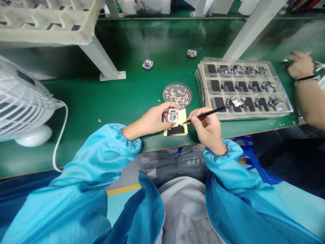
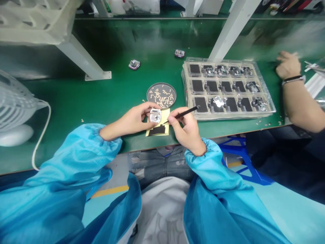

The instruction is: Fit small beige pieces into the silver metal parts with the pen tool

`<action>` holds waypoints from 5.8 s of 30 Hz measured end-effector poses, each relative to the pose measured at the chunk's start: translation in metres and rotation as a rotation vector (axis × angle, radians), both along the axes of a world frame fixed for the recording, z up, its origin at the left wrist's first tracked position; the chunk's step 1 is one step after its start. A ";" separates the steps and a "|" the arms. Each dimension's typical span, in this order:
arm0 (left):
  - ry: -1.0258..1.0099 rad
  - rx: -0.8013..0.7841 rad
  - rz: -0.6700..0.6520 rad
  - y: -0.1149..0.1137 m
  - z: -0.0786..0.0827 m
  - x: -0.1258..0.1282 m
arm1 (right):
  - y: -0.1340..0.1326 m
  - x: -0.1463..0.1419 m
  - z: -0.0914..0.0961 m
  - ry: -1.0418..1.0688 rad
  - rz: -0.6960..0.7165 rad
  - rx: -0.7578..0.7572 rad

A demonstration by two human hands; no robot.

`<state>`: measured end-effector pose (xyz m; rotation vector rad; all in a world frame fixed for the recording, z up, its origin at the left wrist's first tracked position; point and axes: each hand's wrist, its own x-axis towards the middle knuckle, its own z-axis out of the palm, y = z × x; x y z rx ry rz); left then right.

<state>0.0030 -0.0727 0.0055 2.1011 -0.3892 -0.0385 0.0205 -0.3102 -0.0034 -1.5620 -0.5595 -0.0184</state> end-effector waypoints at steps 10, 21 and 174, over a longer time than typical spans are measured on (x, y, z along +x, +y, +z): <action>0.036 -0.090 0.017 -0.004 -0.001 0.000 | 0.010 0.009 0.002 -0.217 -0.083 0.068; 0.058 -0.179 0.097 -0.005 -0.003 0.002 | 0.024 0.024 -0.001 -0.437 -0.119 0.031; 0.141 -0.575 0.345 -0.015 0.010 -0.005 | 0.047 0.029 0.015 0.242 -0.033 -0.101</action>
